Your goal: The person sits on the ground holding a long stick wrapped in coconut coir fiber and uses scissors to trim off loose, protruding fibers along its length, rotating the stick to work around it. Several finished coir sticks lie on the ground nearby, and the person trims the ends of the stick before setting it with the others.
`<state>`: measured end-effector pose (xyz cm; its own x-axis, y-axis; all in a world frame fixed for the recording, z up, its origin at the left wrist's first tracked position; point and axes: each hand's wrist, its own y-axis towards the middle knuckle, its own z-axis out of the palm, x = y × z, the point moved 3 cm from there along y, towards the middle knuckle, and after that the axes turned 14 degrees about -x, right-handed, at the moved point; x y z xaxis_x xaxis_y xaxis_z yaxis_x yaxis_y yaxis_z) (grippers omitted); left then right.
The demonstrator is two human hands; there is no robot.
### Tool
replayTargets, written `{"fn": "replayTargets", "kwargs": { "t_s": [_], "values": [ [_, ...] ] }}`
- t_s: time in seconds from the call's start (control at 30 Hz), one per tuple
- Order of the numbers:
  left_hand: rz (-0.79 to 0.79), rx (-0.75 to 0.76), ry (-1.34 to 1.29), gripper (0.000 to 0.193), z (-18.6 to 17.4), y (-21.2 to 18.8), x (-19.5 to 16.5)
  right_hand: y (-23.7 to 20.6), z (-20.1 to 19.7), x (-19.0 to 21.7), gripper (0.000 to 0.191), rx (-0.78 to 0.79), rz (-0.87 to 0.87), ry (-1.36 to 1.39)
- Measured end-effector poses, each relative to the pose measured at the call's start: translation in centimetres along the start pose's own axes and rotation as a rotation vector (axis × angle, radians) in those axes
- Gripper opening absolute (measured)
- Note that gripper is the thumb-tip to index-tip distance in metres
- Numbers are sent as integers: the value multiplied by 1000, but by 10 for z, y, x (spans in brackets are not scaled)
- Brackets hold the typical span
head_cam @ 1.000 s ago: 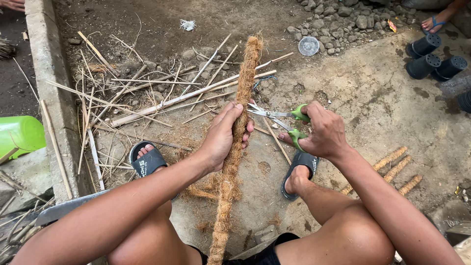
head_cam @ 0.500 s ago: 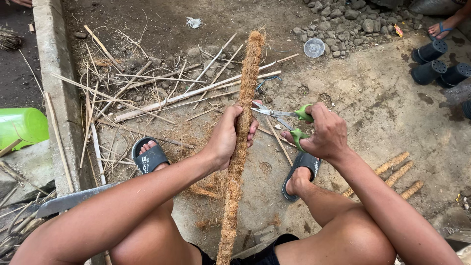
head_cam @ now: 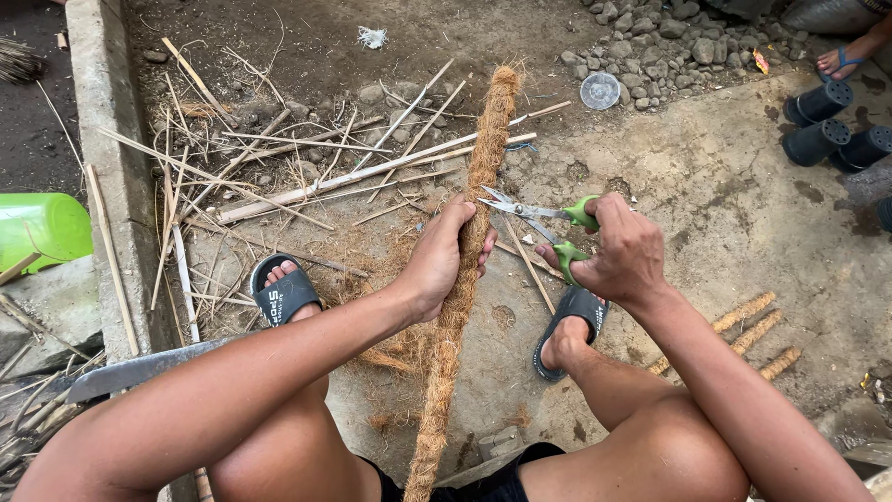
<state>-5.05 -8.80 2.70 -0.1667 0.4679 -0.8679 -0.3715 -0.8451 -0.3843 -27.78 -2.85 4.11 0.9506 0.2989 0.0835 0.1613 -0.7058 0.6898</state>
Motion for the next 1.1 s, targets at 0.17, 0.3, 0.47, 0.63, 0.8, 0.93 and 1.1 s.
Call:
{"fn": "replayTargets", "kwargs": {
  "t_s": [0.17,0.3,0.47,0.63,0.8,0.93,1.1],
  "values": [
    [16,3,-4,23,-1,0,-3,-8,6,-13,62,-19,15,-29],
    [32,-6,2,26,-1,2,-2,-10,8,-15,61,-16,30,16],
    [37,-21,-60,21,-4,4,-3,-3,3,-7,69,-15,-31,-45],
    [12,-31,-112,26,-4,4,-3,1,4,-6,65,-30,-54,-83],
    [25,-34,-78,35,-6,4,-3,-5,6,-18,58,-29,16,-27],
    [85,-30,-47,46,-5,5,-5,-1,5,-17,62,-17,44,-10],
    [110,-57,-36,53,-4,7,-7,9,-4,-5,66,-14,-16,-56]
  ]
}}
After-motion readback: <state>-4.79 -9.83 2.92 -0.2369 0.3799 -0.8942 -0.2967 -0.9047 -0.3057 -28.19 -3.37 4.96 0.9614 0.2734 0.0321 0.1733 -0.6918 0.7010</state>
